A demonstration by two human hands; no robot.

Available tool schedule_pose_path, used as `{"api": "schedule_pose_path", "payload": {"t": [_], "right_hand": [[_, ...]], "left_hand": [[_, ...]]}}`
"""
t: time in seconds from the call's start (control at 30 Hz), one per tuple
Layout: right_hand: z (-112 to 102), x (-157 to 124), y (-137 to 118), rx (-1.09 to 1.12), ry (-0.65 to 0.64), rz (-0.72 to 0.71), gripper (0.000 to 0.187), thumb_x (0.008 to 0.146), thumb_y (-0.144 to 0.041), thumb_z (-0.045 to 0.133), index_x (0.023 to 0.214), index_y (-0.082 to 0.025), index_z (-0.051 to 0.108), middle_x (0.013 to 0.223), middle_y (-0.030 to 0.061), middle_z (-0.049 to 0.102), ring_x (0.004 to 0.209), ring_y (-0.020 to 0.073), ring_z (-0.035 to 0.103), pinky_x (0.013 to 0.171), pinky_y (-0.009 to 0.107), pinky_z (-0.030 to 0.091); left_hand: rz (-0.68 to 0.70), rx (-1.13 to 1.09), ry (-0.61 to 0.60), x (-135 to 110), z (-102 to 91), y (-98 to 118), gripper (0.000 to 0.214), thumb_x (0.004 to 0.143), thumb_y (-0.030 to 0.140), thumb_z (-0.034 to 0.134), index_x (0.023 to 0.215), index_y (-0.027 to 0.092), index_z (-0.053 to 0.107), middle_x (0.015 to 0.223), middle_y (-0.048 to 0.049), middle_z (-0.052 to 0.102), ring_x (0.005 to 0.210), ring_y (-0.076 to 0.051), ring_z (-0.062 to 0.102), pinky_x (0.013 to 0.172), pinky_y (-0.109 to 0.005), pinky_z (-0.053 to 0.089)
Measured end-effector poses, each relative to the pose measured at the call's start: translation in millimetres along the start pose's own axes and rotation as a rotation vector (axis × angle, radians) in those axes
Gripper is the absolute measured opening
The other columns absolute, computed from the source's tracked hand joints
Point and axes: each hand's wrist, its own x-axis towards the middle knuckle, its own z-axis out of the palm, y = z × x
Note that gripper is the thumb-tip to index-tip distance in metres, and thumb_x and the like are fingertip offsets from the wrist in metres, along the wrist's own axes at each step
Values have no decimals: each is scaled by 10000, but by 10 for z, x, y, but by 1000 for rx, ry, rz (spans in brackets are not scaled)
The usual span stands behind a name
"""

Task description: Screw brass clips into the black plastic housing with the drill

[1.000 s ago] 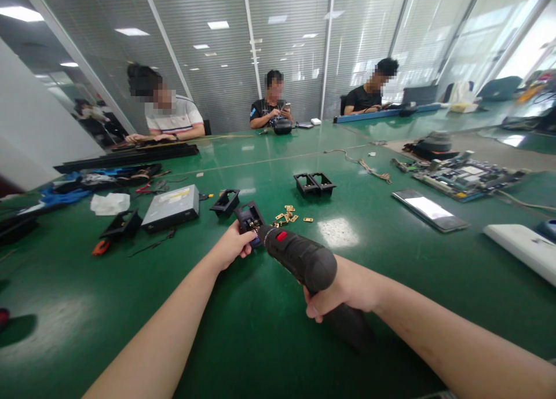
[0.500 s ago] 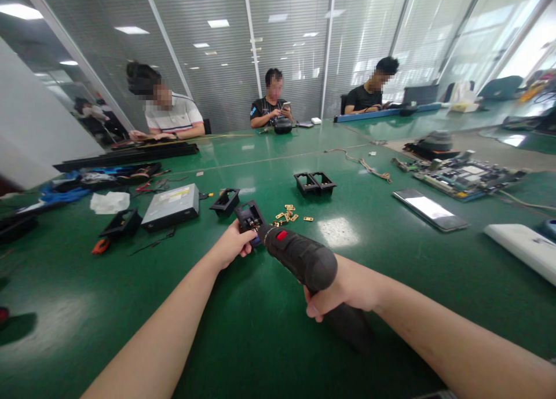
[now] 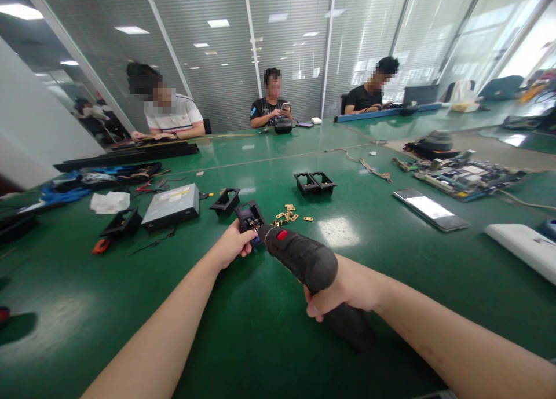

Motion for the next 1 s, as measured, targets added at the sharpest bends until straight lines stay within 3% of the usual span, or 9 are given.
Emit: {"api": "schedule_pose_path", "payload": {"t": [1.0], "right_hand": [[-16,0,1,-6,5,3,166,538,-119,816,615,-118,669,551,17,676,511,144,624,502,217,465]], "left_hand": [[-15,17,1,-13,12,35,351,804,288,695,1078,171,508,498,68,526,375,-94,457,346,-163,336]]}}
